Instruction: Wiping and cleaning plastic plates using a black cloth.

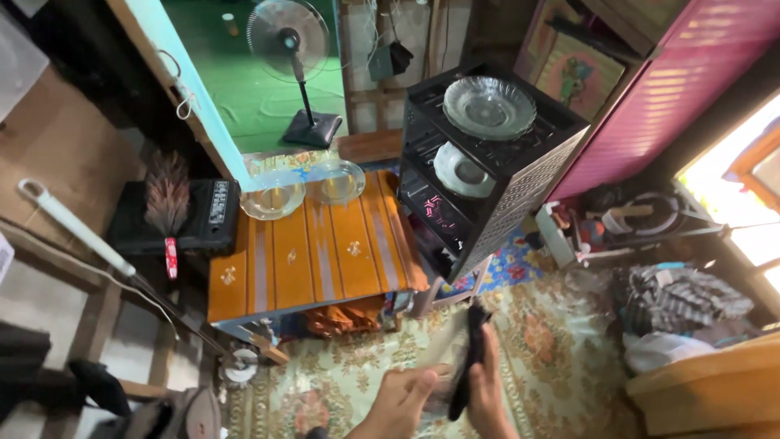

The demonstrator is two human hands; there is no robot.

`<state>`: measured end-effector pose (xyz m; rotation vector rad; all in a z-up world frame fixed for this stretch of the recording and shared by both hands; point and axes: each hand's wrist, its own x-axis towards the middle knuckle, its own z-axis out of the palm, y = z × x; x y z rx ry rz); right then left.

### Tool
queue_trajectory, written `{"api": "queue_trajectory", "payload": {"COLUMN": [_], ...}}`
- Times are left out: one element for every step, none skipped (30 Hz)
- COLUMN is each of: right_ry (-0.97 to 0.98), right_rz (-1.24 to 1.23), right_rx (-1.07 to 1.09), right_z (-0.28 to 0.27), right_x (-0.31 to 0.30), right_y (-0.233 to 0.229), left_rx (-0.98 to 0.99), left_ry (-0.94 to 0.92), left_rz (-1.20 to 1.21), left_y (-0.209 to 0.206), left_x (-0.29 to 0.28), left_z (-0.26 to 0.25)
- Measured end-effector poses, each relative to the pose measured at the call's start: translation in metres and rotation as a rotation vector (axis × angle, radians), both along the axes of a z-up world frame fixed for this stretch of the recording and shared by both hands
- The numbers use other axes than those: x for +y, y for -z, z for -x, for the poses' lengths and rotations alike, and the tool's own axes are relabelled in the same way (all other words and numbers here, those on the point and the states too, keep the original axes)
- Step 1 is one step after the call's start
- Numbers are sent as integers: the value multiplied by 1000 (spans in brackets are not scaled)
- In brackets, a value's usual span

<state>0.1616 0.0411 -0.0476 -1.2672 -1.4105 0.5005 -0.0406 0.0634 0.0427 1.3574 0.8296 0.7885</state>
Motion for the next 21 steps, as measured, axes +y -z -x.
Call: {"api": "queue_trajectory", "payload": {"right_ry": [19,36,56,79,99,118,137,182,216,226,197,166,164,134,109,112,130,148,142,290,444], "right_rz": [16,47,68,72,68,63,73,40,5,12,-123,-256,-252,-333,-393,-368,-422,-476,-467,-389,-320], "right_rx": [15,151,285,299,385,472,476,338,194,192,60,-73,-80,-150,-209,-204,-147,-90,-92,-33,27], "right_z": [11,22,33,49,59,68,79,89,95,96,94,91,78,65,58,53,44,35,32,29,28], "right_x": [-1,0,6,10,23,35,32,29,30,35,47,58,69,80,79,77,87,96,94,92,94], "right_y": [-7,-13,-20,-20,-21,-19,-13,-4,7,16,29,44,69,96,127,158,190,221,255,288,322], "left_rx": [15,72,126,138,95,54,57,92,122,120,109,99,92,-15,-114,-112,-88,-65,-68,-81,-90], "left_ry": [19,52,89,112,161,210,227,253,271,280,328,376,375,345,320,324,348,373,367,380,400], "left_rz": [16,-27,-79,-72,-37,-1,13,-1,-22,-15,18,51,55,-123,-279,-254,-225,-195,-186,-294,-413], "left_y": [-5,-11,-15,3,22,43,34,27,24,32,43,58,88,122,157,173,190,207,241,274,306], "left_x": [6,13,26,30,42,53,61,69,79,85,95,104,109,114,110,108,115,122,123,123,128], "left_z": [9,18,27,41,50,59,66,73,75,80,82,84,79,72,71,67,60,53,51,50,49]}}
